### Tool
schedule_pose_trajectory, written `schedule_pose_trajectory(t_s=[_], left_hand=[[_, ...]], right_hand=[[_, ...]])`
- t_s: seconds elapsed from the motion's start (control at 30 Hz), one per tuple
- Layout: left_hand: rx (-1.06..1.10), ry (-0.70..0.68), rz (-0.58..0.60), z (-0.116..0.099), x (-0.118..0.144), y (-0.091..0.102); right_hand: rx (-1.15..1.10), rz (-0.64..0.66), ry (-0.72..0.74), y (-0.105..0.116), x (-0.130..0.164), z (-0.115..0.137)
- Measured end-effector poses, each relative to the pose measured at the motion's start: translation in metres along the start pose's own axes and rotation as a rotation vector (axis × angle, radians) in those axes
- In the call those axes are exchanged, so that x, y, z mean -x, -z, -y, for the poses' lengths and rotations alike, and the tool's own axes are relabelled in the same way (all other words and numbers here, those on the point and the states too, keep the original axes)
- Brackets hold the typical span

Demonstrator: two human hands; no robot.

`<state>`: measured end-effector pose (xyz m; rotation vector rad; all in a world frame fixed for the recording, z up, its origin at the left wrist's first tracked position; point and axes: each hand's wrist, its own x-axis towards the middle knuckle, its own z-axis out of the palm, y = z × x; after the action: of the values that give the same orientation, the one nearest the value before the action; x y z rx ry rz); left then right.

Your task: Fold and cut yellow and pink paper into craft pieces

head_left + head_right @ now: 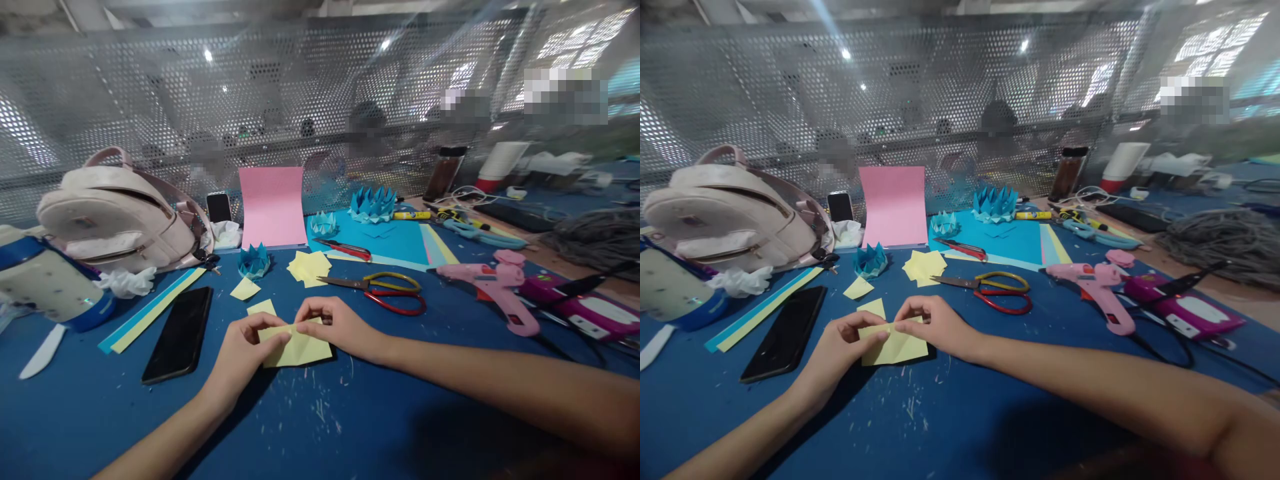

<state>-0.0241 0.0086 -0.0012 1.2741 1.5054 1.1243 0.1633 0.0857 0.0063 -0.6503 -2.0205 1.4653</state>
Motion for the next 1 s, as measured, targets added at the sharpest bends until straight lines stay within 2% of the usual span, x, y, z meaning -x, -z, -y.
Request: schedule_pose_trajectory(t_s=[0.2, 0.6, 0.8, 1.0], left_hand=[[0.017, -0.003, 0.040, -0.003, 0.001, -0.001], [0.065, 0.004, 0.042, -0.004, 0.002, -0.001], [0.115, 0.068, 0.072, -0.003, 0.000, 0.000], [0.104, 0.053, -0.016, 0.000, -0.001, 0.001]], right_hand=[[0.001, 0.026, 0.023, 0.001, -0.001, -0.004], [-0.110, 0.023, -0.014, 0.000, -0.002, -0.003], [-0.046, -0.056, -0.026, 0.001, 0.000, 0.000], [-0.074, -0.079, -0.089, 0.001, -0.001, -0.010]])
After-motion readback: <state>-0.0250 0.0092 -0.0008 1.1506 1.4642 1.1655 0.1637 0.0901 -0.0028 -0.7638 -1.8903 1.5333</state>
